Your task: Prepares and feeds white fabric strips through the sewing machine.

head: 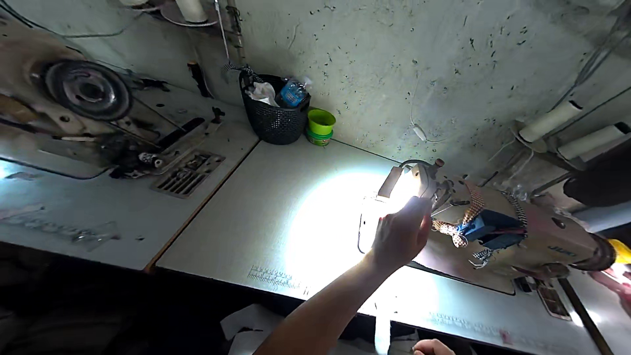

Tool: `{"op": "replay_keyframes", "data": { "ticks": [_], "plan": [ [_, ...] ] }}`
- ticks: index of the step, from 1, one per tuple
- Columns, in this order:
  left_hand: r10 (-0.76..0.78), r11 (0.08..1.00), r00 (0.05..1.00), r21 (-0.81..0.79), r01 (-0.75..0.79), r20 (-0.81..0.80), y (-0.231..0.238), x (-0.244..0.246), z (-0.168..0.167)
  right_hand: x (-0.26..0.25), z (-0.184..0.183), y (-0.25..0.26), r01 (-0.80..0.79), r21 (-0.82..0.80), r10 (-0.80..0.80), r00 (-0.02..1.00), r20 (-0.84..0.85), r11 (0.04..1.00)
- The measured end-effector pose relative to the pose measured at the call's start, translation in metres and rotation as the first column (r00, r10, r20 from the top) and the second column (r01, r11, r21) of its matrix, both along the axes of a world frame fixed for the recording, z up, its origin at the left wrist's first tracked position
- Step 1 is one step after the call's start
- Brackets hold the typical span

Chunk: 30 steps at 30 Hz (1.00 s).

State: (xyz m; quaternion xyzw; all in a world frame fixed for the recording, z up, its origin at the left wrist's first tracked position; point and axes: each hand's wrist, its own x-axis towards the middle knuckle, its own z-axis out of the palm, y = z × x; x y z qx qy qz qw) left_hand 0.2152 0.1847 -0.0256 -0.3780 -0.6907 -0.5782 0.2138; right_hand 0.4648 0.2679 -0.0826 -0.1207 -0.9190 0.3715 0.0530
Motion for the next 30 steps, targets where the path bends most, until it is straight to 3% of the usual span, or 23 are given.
{"op": "replay_keyframes", "data": {
  "ticks": [3,6,8,10,12,13,18,20,25,26,28,30],
  "plan": [
    [-0.342,0.915,0.916,0.296,0.274,0.21,-0.02,0.011,-0.008,-0.011,0.003,-0.003,-0.009,0.009,0.009,0.998,-0.067,1.0],
    [-0.648,0.745,0.671,0.487,0.457,0.36,-0.034,0.008,-0.013,-0.023,0.006,-0.006,-0.032,0.003,0.032,0.993,-0.11,0.999],
    [-0.78,0.62,0.465,0.616,0.486,0.418,-0.036,0.005,-0.011,-0.033,0.011,-0.006,-0.052,-0.006,0.051,0.989,-0.136,0.999],
    [-0.855,0.505,0.371,0.743,0.439,0.362,-0.03,0.005,-0.013,-0.042,0.017,-0.006,-0.058,0.003,0.058,0.985,-0.163,0.998],
    [-0.879,0.432,0.396,0.799,0.419,0.267,-0.025,0.005,-0.018,-0.048,0.021,-0.004,-0.052,0.031,0.057,0.982,-0.181,0.998],
    [-0.868,0.437,0.433,0.786,0.437,0.242,-0.027,0.003,-0.018,-0.049,0.021,-0.003,-0.045,0.042,0.052,0.982,-0.183,0.998],
    [-0.744,0.627,0.596,0.627,0.462,0.303,-0.06,-0.003,-0.015,-0.052,0.013,-0.011,0.017,0.024,-0.014,0.988,-0.151,1.0],
    [-0.711,0.654,0.637,0.612,0.444,0.298,-0.064,-0.004,-0.019,-0.059,0.01,-0.012,0.011,0.023,-0.007,0.982,-0.188,1.0],
    [-0.799,0.507,0.581,0.695,0.51,0.156,-0.053,0.008,-0.015,-0.096,0.025,-0.007,0.004,0.082,0.026,0.928,-0.371,0.997],
    [-0.794,0.514,0.591,0.676,0.528,0.142,-0.052,0.011,-0.012,-0.102,0.03,-0.008,-0.009,0.068,0.036,0.915,-0.402,0.998],
    [-0.723,0.618,0.674,0.58,0.531,0.153,-0.053,0.013,-0.01,-0.115,0.036,-0.011,-0.035,-0.002,0.031,0.889,-0.456,0.999],
    [-0.598,0.759,0.78,0.441,0.479,0.182,-0.063,0.008,-0.013,-0.129,0.037,-0.016,-0.063,-0.188,-0.036,0.876,-0.481,0.98]
  ]
}}
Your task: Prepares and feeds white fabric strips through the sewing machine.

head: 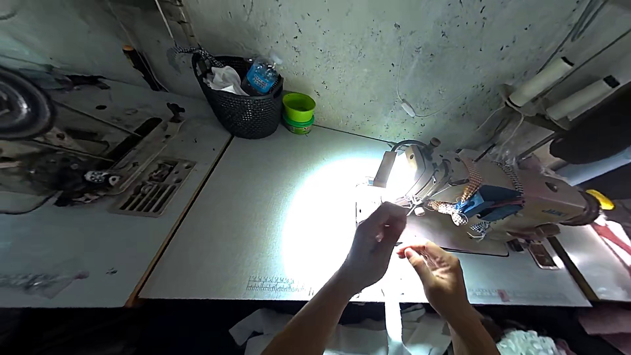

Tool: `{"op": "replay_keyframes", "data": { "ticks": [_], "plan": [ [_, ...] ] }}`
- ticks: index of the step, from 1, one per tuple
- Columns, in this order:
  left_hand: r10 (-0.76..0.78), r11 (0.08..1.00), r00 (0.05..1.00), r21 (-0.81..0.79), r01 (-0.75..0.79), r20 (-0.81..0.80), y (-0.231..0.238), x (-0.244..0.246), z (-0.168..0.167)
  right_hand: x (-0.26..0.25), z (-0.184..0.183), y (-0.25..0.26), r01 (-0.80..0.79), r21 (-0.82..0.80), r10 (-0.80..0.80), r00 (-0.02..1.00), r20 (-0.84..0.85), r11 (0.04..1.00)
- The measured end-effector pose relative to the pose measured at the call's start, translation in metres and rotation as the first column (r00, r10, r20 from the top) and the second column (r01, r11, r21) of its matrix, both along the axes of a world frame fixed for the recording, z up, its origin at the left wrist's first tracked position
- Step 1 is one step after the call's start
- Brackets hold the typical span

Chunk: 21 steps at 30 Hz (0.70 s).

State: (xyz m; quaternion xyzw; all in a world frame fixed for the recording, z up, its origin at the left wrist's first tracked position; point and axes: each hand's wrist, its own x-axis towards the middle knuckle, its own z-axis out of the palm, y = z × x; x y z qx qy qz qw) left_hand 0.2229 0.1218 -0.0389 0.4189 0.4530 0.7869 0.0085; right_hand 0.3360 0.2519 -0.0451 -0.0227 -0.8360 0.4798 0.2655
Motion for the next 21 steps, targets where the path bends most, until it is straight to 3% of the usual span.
{"op": "replay_keyframes", "data": {
  "ticks": [2,5,7,10,13,17,21],
  "plan": [
    [0.102,0.989,0.99,-0.099,-0.111,-0.093,-0.018,-0.007,-0.008,-0.02,0.003,-0.007,-0.012,-0.342,0.015,1.0,0.007,0.94],
    [0.188,0.936,0.957,-0.254,-0.243,-0.221,-0.062,-0.009,-0.023,-0.051,0.01,-0.022,-0.005,-0.767,0.01,1.0,0.001,0.641],
    [0.24,0.872,0.935,-0.366,-0.326,-0.26,-0.095,-0.006,-0.039,-0.066,0.015,-0.034,-0.096,-0.902,0.041,0.995,-0.086,0.422],
    [0.312,0.798,0.919,-0.459,-0.391,-0.239,-0.132,0.002,-0.065,-0.079,0.021,-0.052,-0.127,-0.969,0.062,0.991,-0.116,0.213],
    [0.332,0.793,0.925,-0.475,-0.381,-0.186,-0.143,0.016,-0.076,-0.089,0.002,-0.057,-0.123,-0.982,0.052,0.992,-0.117,0.142],
    [0.269,0.802,0.934,-0.482,-0.353,-0.236,-0.121,0.031,-0.075,-0.096,-0.017,-0.041,-0.055,-0.996,-0.065,0.996,-0.059,0.067],
    [0.159,0.819,0.963,-0.515,-0.253,-0.219,-0.096,0.035,-0.075,-0.098,-0.019,-0.019,0.052,-0.991,-0.135,0.99,0.036,0.12]
  ]
}}
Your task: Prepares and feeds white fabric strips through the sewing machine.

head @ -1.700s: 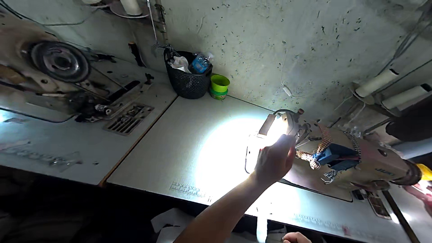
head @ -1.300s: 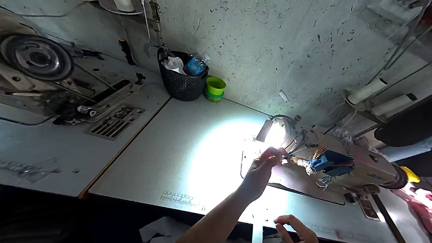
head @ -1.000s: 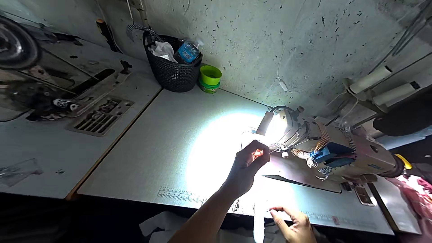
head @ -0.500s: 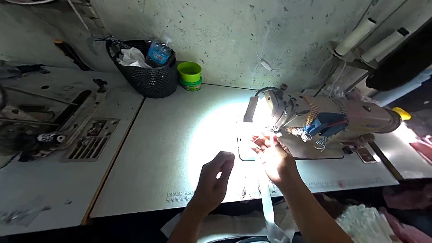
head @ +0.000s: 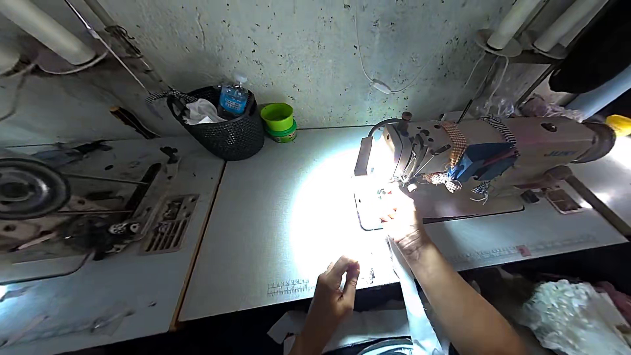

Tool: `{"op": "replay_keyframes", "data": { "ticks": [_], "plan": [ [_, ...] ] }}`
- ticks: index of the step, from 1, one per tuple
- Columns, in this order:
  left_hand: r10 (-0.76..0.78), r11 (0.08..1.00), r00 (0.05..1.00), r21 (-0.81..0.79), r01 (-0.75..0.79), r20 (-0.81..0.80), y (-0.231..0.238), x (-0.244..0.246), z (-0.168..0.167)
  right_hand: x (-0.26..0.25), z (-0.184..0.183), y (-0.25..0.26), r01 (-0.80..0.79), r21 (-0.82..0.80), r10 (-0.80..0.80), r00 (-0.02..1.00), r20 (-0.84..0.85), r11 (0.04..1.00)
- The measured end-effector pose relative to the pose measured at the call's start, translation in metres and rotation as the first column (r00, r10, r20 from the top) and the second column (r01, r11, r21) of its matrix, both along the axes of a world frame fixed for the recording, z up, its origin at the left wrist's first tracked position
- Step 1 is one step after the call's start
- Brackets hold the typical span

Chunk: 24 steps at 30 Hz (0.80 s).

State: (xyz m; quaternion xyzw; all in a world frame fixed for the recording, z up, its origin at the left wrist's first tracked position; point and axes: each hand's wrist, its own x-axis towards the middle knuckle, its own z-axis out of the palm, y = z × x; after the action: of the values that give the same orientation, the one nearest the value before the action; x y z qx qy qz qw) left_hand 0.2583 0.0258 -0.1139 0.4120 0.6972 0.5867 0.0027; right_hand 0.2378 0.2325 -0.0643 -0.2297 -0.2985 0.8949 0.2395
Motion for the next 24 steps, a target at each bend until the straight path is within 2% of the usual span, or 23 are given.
{"op": "replay_keyframes", "data": {
  "ticks": [2,3,4,5,6,7,8,9,11,13,15,17,19,21,24],
  "plan": [
    [-0.036,0.999,0.997,-0.014,0.037,0.07,0.01,0.002,-0.001,0.006,-0.006,0.003,0.023,0.121,-0.025,1.0,0.019,0.992],
    [-0.034,0.999,0.995,-0.017,0.036,0.098,0.013,0.003,0.0,0.012,-0.01,0.001,0.03,0.277,-0.048,0.997,0.061,0.96],
    [-0.016,1.0,0.995,-0.006,0.017,0.096,0.016,0.004,0.001,0.021,-0.015,-0.002,0.028,0.476,-0.085,0.992,0.098,0.879],
    [0.007,1.0,0.998,0.005,-0.007,0.059,0.018,0.003,0.004,0.034,-0.02,-0.007,0.012,0.684,-0.128,0.984,0.12,0.729],
    [0.031,0.999,0.999,0.008,-0.031,-0.011,0.02,0.001,0.008,0.051,-0.024,-0.013,-0.024,0.847,-0.148,0.981,0.121,0.531],
    [0.052,0.999,0.993,-0.01,-0.053,-0.106,0.022,-0.002,0.014,0.068,-0.03,-0.019,-0.037,0.94,-0.138,0.986,0.089,0.339],
    [0.059,0.996,0.973,-0.053,-0.073,-0.223,0.024,-0.004,0.021,0.084,-0.037,-0.023,-0.029,0.981,-0.092,0.995,0.047,0.19],
    [0.038,0.992,0.939,-0.104,-0.078,-0.343,0.027,-0.007,0.028,0.099,-0.044,-0.026,-0.021,0.995,-0.04,0.999,0.025,0.095],
    [-0.087,0.969,0.834,-0.242,-0.056,-0.544,0.035,-0.016,0.041,0.117,-0.049,-0.023,-0.041,0.999,0.019,0.999,0.041,0.0],
    [-0.218,0.92,0.731,-0.386,-0.067,-0.646,0.045,-0.031,0.047,0.121,-0.044,-0.009,-0.137,0.987,0.004,0.99,0.138,-0.084],
    [-0.237,0.889,0.675,-0.436,-0.139,-0.699,0.055,-0.049,0.045,0.112,-0.034,0.011,-0.29,0.955,-0.052,0.957,0.287,-0.057],
    [-0.223,0.848,0.622,-0.464,-0.256,-0.751,0.063,-0.06,0.048,0.086,-0.024,0.036,-0.409,0.909,-0.108,0.903,0.416,0.084],
    [-0.205,0.799,0.565,-0.47,-0.375,-0.799,0.073,-0.063,0.051,0.051,-0.028,0.063,-0.38,0.908,-0.131,0.905,0.404,0.175],
    [-0.181,0.759,0.567,-0.481,-0.439,-0.803,0.081,-0.062,0.051,0.023,-0.035,0.082,-0.3,0.935,-0.151,0.932,0.33,0.189],
    [-0.149,0.738,0.563,-0.47,-0.485,-0.813,0.089,-0.065,0.052,-0.004,-0.03,0.098,-0.415,0.89,-0.203,0.87,0.449,0.19]
  ]
}}
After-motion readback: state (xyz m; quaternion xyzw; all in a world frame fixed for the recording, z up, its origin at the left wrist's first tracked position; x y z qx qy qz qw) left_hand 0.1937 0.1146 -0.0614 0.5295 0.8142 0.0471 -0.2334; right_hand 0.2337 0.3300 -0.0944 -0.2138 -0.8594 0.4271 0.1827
